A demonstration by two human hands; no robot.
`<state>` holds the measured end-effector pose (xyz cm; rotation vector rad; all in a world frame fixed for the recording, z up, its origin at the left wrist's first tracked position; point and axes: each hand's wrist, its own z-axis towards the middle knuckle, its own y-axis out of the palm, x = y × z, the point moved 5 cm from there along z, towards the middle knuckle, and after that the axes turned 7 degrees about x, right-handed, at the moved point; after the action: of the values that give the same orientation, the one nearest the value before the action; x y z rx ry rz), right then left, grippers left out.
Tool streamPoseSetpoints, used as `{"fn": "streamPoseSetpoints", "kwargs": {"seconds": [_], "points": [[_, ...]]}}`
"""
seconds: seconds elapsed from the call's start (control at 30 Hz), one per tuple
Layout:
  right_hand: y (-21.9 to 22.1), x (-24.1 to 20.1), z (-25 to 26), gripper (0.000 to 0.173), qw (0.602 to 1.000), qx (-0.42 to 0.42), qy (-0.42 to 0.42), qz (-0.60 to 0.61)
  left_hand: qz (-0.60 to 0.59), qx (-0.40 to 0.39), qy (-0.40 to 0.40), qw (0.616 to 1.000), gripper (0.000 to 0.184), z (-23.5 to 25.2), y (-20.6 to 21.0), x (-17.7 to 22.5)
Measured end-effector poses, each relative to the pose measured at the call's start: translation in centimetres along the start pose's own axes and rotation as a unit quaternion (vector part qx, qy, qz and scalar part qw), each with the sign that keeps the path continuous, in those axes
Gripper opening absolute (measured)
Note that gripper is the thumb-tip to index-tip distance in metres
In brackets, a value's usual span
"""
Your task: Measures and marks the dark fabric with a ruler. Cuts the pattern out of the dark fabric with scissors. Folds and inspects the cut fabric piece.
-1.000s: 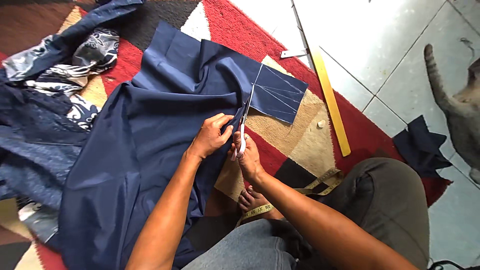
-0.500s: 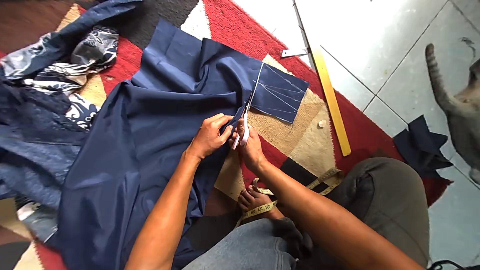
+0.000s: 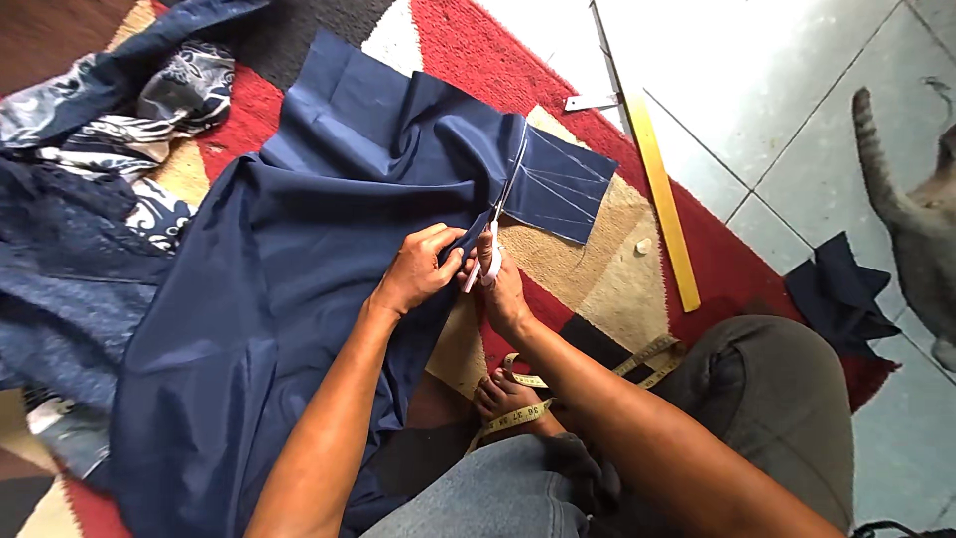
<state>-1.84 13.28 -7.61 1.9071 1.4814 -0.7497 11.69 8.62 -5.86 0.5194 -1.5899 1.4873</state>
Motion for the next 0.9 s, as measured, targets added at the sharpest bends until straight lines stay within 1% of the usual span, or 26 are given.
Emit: {"fn": "streamPoseSetpoints", "kwargs": {"seconds": [0.1, 0.27, 0.37, 0.43, 0.53, 0.73, 0.77, 0.83, 0.9], "points": [[-0.1, -0.1, 0.3, 0.056, 1.000, -0.005, 0.004, -0.017, -0.007, 0.005, 0.002, 1.000, 0.024, -0.1, 0.1, -0.2], [-0.1, -0.3, 0.3, 0.056, 1.000, -0.006, 0.006, -0.025, -0.004, 0.008, 0.000, 1.000, 0.024, -0.1, 0.1, -0.3], [-0.1, -0.4, 0.3, 0.052, 1.000, -0.004, -0.009, -0.016, -0.004, 0.009, 0.002, 1.000, 0.024, -0.1, 0.2, -0.3], [-0.3, -0.3, 0.2, 0.049, 1.000, 0.009, -0.002, -0.021, -0.003, 0.010, 0.002, 1.000, 0.024, -0.1, 0.2, -0.3], [-0.5, -0.4, 0.1, 0.048, 0.999, 0.024, 0.001, -0.042, -0.002, 0.008, 0.000, 1.000, 0.023, -0.2, 0.1, -0.2], [-0.2, -1.3, 0.6, 0.046, 0.999, 0.015, -0.011, -0.035, -0.002, 0.019, -0.001, 1.000, 0.024, -0.3, 0.0, -0.2], [0.0, -1.5, 1.0, 0.045, 0.999, 0.016, -0.016, -0.025, -0.004, 0.020, 0.000, 1.000, 0.023, -0.3, 0.0, -0.2], [0.2, -1.9, 1.9, 0.037, 0.999, 0.020, -0.029, 0.014, -0.004, 0.021, 0.002, 1.000, 0.024, -0.3, 0.0, -0.2], [0.4, -2.3, 2.6, 0.034, 0.999, 0.021, -0.033, 0.033, 0.000, 0.025, 0.005, 1.000, 0.024, -0.3, 0.0, -0.3]]}}
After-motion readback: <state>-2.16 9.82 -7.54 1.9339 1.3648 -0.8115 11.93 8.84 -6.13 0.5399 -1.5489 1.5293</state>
